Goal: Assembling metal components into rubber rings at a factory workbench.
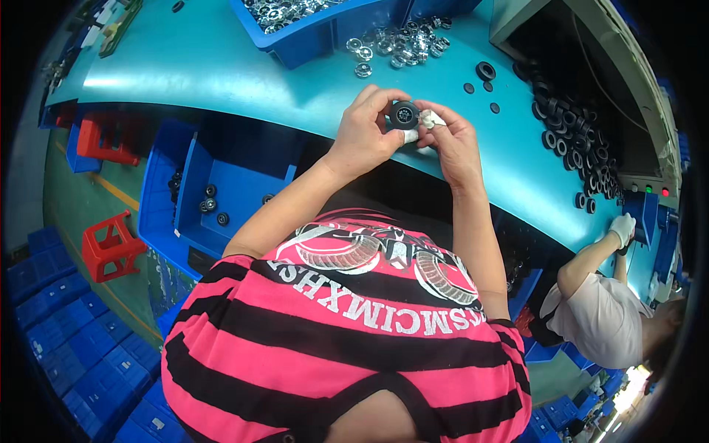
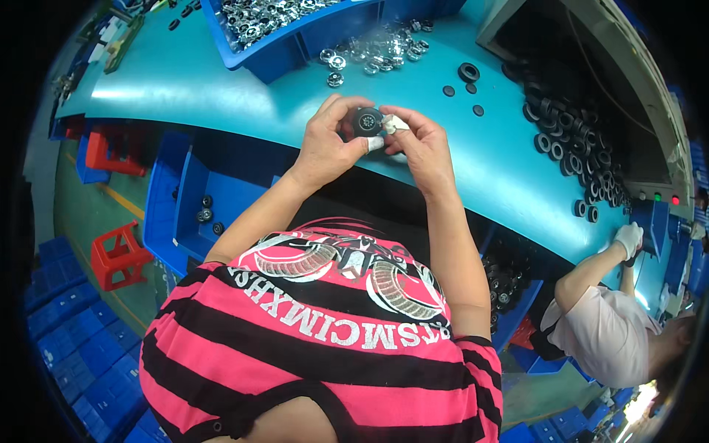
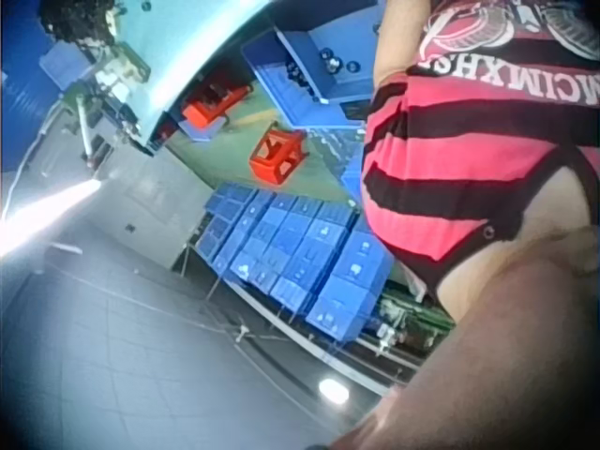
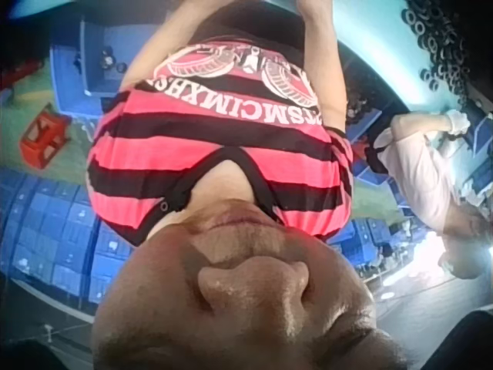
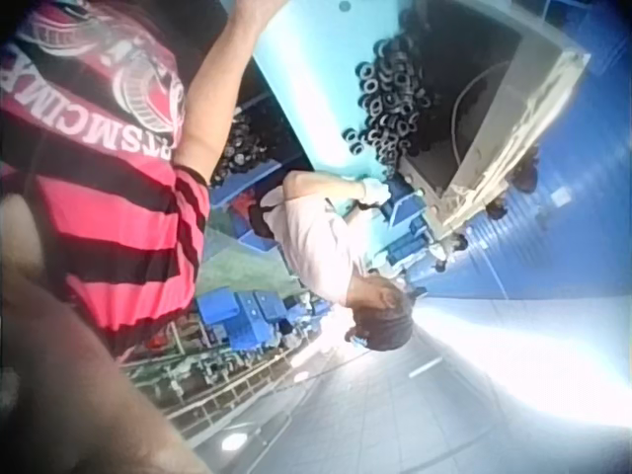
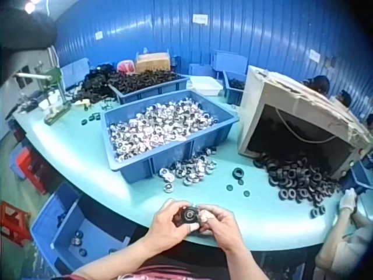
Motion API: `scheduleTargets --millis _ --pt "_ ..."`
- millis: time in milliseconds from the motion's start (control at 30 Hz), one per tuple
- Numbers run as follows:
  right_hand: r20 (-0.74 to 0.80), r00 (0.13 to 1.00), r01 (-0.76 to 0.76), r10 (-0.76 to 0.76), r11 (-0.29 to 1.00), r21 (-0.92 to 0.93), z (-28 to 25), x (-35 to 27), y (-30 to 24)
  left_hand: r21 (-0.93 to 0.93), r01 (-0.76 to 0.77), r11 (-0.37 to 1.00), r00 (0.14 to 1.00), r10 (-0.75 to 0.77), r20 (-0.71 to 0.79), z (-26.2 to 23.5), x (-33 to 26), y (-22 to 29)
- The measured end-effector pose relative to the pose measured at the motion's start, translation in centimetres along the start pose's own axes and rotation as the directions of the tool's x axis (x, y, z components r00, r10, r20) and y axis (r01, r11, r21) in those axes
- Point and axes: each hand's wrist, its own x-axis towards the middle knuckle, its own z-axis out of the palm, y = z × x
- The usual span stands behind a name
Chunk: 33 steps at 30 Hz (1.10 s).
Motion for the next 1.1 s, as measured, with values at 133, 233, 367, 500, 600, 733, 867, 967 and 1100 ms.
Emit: scheduleTargets --millis 133,233,367,500,600,733,867,967,1100 --pt "-0.014 1.0 0.008 -0.008 0.999 -0.049 0.5 -0.1 -0.3 -0.038 -0.015 0.999 1.0 0.015 0.0 0.3 -0.1 0.4" --pt "-0.018 1.0 -0.005 0.004 0.997 -0.078 0.6 -0.1 -0.3 -0.02 -0.035 0.999 0.999 0.035 -0.009 0.5 -0.2 0.0" --pt "0.005 0.999 -0.04 0.041 0.996 -0.076 0.7 0.0 -1.2 0.092 -0.004 0.996 1.0 0.002 0.022 -1.2 -0.4 1.1" --pt "-0.14 0.986 0.052 -0.096 0.955 -0.292 -3.1 0.8 -3.6 0.255 0.05 0.966 0.983 -0.093 0.158 -8.3 -2.6 2.1" --pt "-0.216 0.914 0.122 -0.342 0.742 -0.66 -8.3 2.9 -5.5 0.561 0.257 0.787 0.874 -0.437 0.212 -16.2 -6.8 2.5" --pt "-0.206 0.892 -0.013 -0.402 0.433 -0.901 -11.5 6.1 -6.8 0.761 0.435 0.482 0.811 -0.577 -0.098 -22.1 -12.0 2.1" --pt "-0.041 0.897 0.033 -0.439 0.161 -0.986 -14.1 9.1 -4.6 0.423 0.305 0.854 0.941 -0.338 0.005 -17.7 -9.4 2.2" --pt "-0.036 0.86 0.137 -0.508 0.3 -0.944 -11.8 8.1 -4.9 0.193 0.178 0.965 0.97 -0.205 0.132 -12.2 -5.7 2.8" --pt "0.25 0.753 0.576 -0.608 0.427 -0.697 -3.7 4.4 -5.5 -0.232 0.259 0.938 0.959 -0.22 0.181 -6.4 -2.7 0.3"
